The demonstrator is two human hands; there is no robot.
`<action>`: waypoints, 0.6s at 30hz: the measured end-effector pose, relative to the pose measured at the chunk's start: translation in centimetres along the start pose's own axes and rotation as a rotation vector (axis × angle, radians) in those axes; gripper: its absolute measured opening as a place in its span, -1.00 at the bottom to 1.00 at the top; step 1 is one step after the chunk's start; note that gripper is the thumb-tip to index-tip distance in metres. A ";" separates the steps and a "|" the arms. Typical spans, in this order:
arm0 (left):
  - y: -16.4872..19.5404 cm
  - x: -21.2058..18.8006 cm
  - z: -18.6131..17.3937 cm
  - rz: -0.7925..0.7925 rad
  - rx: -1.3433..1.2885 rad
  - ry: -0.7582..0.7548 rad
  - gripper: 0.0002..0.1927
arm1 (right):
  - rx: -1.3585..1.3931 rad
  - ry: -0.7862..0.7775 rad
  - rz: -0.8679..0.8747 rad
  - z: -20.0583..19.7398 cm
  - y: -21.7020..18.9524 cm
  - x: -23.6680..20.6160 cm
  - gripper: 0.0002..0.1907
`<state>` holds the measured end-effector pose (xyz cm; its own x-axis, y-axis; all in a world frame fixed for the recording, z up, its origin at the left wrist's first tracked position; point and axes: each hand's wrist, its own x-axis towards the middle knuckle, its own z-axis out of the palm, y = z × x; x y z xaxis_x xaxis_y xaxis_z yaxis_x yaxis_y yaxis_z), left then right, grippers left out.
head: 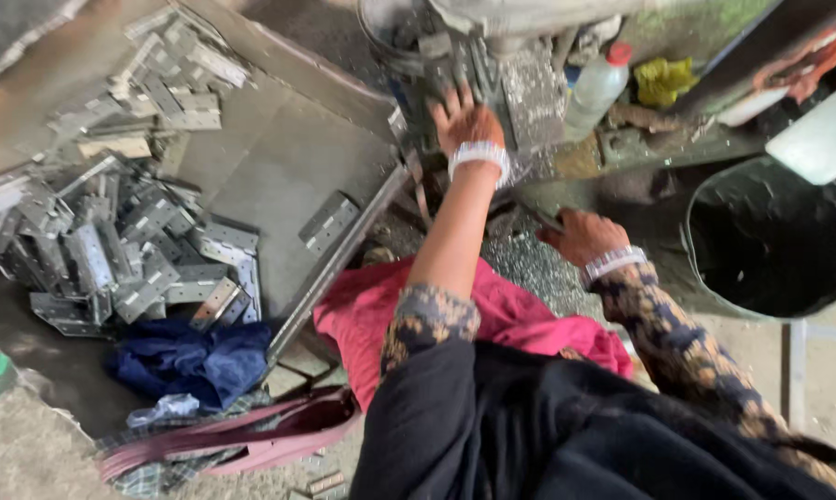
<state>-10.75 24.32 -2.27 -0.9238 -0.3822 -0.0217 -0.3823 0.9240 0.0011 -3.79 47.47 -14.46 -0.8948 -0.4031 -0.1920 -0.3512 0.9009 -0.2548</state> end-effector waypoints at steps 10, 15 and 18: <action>-4.3 -4.0 1.8 0.023 -0.340 0.408 -0.63 | 0.163 0.138 -0.006 0.3 -1.2 -4.5 -0.48; -20.2 -10.5 6.1 -0.286 -0.263 0.430 -0.63 | 0.373 0.445 -0.148 -5.5 -3.3 -4.6 -0.60; -28.2 -10.6 6.8 -0.212 -0.237 0.368 -0.29 | 0.267 0.466 -0.157 -7.1 -4.4 -4.9 -0.65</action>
<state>10.01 2.38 -8.85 -0.7544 -0.5791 0.3092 -0.5171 0.8143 0.2635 0.18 46.66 -5.67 -0.8859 -0.3608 0.2914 -0.4622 0.7396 -0.4893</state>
